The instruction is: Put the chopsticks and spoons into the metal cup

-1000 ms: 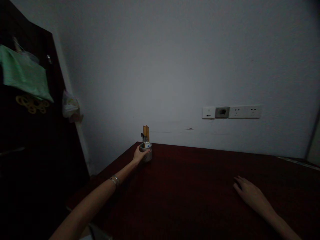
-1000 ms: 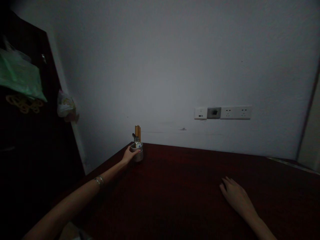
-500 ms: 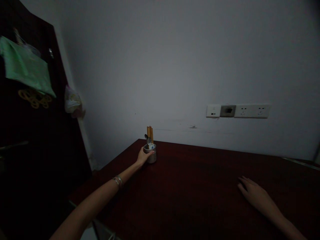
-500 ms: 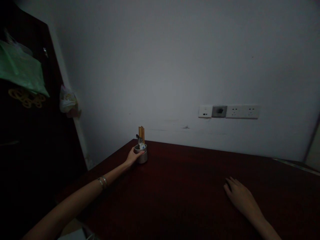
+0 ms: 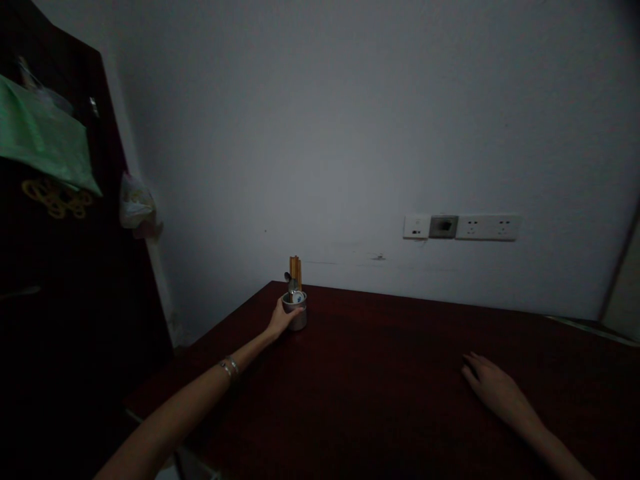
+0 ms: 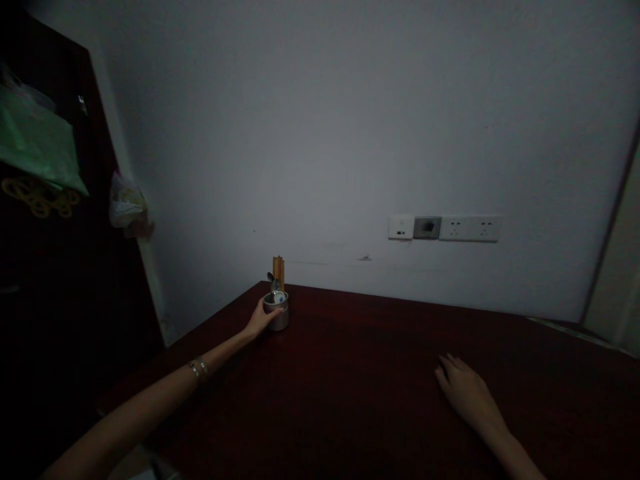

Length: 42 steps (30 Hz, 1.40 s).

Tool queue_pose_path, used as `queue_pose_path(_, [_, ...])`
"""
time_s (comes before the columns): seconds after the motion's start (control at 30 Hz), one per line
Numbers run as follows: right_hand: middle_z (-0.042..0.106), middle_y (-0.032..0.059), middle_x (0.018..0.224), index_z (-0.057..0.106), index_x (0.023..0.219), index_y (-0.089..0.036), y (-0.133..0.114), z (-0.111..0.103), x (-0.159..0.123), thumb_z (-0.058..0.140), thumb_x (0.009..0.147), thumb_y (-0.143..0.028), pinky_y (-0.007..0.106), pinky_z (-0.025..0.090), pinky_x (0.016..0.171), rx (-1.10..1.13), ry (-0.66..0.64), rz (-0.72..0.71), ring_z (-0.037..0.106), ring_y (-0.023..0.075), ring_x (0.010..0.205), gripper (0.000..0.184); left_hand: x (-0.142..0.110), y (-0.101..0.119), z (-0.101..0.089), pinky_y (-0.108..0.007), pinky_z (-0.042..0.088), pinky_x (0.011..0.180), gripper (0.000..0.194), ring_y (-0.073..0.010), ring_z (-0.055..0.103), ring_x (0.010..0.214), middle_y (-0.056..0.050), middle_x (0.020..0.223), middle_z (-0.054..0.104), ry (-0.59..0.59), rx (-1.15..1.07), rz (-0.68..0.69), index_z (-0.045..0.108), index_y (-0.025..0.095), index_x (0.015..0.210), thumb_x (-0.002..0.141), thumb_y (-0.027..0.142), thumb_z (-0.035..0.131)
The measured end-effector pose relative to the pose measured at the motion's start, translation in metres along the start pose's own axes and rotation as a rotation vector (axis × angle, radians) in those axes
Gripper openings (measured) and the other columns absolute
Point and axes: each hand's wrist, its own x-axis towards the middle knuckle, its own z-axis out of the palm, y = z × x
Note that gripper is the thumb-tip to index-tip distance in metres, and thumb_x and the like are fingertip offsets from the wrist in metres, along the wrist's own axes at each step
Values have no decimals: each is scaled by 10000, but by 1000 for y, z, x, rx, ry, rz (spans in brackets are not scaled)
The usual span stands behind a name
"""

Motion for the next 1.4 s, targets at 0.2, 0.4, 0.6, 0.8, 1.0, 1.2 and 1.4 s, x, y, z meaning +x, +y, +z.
queue_pose_path(0.2, [551, 189, 1189, 587, 1099, -13, -6, -9, 1, 319, 802, -328, 382, 344, 994, -16, -35, 17, 495, 269, 1130, 509, 3, -1, 1, -348, 365, 946, 768, -229, 477, 1123, -158, 1203, 502, -38, 20, 19, 403, 146, 1177, 533, 340, 773])
queue_pose_path(0.4, [542, 191, 1199, 577, 1120, -9, -10, -13, -1, 305, 820, -317, 381, 345, 992, -21, -30, 17, 484, 266, 1142, 509, 0, -2, 0, -350, 345, 969, 777, -232, 469, 1138, -147, 1215, 494, -41, 30, 37, 406, 158, 1169, 510, 312, 788])
queue_pose_path(0.6, [538, 193, 1203, 576, 1126, -6, -15, -19, -3, 298, 829, -286, 376, 343, 991, -32, -36, 15, 483, 268, 1143, 494, -1, 2, 4, -363, 337, 979, 778, -234, 465, 1141, -154, 1221, 485, -55, 26, 15, 395, 144, 1175, 521, 310, 782])
queue_pose_path(0.8, [541, 188, 1202, 582, 1119, -12, -16, -19, -3, 308, 829, -288, 375, 343, 991, -29, -13, 9, 484, 267, 1142, 485, 3, -6, -6, -372, 339, 990, 928, -243, 429, 1178, -173, 1286, 416, -190, 72, -24, 275, 140, 1277, 514, 290, 781])
queue_pose_path(1.0, [549, 174, 1198, 587, 1115, -38, -11, -19, 0, 333, 819, -313, 381, 362, 973, -9, -67, 44, 493, 267, 1131, 478, 7, -23, -42, -346, 446, 878, 977, -262, 495, 1111, -209, 1323, 382, -378, 231, -261, 178, 115, 1353, 533, 106, 711])
queue_pose_path(1.2, [524, 224, 1202, 564, 1118, 13, -29, -22, 23, 388, 785, -243, 370, 378, 957, 5, -52, 12, 497, 282, 1122, 455, 29, -29, -62, -221, 453, 823, 568, -168, 554, 1044, -136, 1184, 555, -165, 629, -270, 463, 89, 1186, 637, -56, 455])
queue_pose_path(1.4, [486, 214, 1247, 533, 1151, 13, -102, -32, 66, 394, 787, -232, 357, 326, 1009, 193, -2, -80, 443, 262, 1179, 460, 45, -41, -82, -239, 374, 928, 398, -175, 536, 1069, -100, 1116, 604, -19, 807, -232, 579, 105, 1039, 685, -8, 435])
